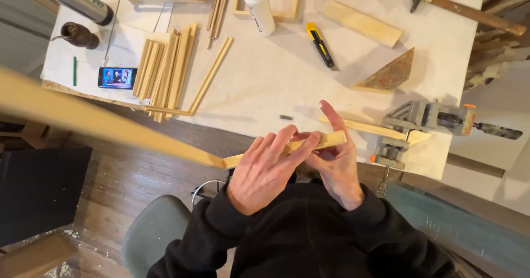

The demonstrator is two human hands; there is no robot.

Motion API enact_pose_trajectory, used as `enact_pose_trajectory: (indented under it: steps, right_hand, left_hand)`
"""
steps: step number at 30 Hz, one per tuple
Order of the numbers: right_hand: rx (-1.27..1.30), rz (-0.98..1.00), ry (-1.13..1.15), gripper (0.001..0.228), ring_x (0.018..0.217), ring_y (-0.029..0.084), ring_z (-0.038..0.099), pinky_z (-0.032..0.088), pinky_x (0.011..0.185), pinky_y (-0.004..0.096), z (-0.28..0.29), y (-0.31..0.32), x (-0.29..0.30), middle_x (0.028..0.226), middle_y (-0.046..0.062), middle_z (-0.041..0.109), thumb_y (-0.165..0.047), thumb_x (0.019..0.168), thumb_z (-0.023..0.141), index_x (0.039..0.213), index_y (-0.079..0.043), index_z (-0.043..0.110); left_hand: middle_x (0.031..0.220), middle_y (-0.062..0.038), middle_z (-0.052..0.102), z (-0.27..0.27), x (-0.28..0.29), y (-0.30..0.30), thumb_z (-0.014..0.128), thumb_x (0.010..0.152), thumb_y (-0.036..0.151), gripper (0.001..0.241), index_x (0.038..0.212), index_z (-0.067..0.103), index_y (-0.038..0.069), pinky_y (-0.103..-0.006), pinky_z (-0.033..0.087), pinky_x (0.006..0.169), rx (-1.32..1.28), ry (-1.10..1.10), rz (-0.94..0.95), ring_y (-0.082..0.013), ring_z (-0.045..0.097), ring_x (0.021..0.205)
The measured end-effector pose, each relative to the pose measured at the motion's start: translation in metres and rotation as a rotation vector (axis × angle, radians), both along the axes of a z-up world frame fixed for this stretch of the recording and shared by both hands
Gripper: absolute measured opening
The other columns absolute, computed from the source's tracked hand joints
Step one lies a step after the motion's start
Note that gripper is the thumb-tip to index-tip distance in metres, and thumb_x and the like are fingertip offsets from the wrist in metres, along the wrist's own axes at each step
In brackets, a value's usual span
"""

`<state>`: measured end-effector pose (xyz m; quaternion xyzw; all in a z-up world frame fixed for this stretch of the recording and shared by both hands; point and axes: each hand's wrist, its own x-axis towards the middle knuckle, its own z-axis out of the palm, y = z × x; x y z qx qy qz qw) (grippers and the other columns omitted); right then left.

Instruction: Assembling wooden picture frames by applying glue, clamping the corners with a miter clamp, and hammering nails.

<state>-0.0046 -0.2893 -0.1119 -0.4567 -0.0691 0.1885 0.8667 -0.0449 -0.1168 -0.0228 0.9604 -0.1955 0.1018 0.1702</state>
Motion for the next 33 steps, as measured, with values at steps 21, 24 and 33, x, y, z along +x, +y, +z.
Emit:
enact_pose_trajectory:
  steps: [21,24,33]
  right_hand:
    - [-0.711,0.008,-0.731,0.024,0.076,0.011,0.057,0.046,0.066,0.026,0.047,-0.063,0.019,0.088,0.002,0.063,-0.007,0.095,0.065,0.115,-0.001,0.076]
    - [-0.685,-0.021,-0.703,0.022,0.061,0.007,0.051,0.038,0.057,0.024,0.030,-0.075,0.012,0.082,0.002,0.067,-0.008,0.088,0.069,0.105,-0.002,0.080]
    - [-0.668,-0.022,-0.736,0.021,0.075,0.010,0.057,0.047,0.068,0.026,0.055,-0.063,0.018,0.090,0.002,0.067,-0.006,0.098,0.064,0.115,-0.001,0.076]
  left_hand:
    - [0.110,-0.002,0.059,0.020,-0.015,0.027,0.072,0.089,0.008,0.058,0.146,0.061,0.014,-0.0328,0.049,0.077,-0.048,0.004,-0.029,-0.0193,0.056,0.082]
    - [0.112,-0.001,0.060,0.023,-0.015,0.027,0.072,0.091,0.009,0.058,0.146,0.060,0.015,-0.0329,0.050,0.078,-0.065,-0.007,-0.022,-0.0192,0.057,0.084]
    - [0.112,-0.002,0.060,0.025,-0.015,0.028,0.072,0.090,0.009,0.058,0.147,0.060,0.014,-0.0332,0.050,0.077,-0.077,-0.002,-0.033,-0.0196,0.056,0.082]
